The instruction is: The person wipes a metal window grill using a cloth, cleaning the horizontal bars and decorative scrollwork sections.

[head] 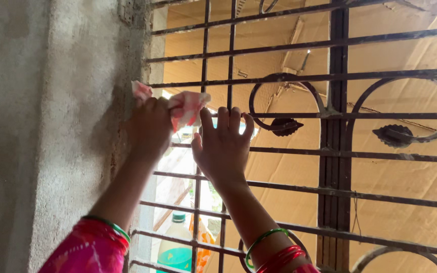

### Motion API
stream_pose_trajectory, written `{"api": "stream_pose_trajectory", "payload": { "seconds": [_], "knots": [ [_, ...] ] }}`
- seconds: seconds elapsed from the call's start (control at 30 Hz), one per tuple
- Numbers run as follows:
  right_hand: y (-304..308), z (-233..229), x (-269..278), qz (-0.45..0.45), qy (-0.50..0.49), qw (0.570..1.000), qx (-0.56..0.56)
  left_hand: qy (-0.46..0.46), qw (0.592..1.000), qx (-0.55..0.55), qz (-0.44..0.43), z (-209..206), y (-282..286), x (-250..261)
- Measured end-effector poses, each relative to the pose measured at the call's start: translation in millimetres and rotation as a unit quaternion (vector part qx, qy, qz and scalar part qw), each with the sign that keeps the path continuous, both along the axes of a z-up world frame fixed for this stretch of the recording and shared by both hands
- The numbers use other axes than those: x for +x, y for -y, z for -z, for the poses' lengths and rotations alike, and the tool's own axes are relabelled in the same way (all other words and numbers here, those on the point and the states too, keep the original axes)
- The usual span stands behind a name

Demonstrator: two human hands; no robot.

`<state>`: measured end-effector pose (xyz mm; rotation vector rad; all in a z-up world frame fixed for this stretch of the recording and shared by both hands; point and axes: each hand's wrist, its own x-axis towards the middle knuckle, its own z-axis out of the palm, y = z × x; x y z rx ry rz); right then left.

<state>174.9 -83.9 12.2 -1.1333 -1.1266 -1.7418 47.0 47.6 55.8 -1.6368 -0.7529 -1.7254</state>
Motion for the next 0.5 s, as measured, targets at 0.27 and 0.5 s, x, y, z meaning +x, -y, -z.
{"api": "stream_pose_trajectory", "payload": {
  "seconds": [0.27,0.5],
  "knots": [
    [-7.5,-3.9,-10.5,0.031,-0.018,0.999,0.001,0.036,0.989,0.079,0.122,26.6,31.1,12.5],
    [-4.2,4.2,-7.7,0.002,-0.002,1.0,-0.024,0.1,0.966,0.094,0.217,64.8,52.7,27.8]
  ]
}}
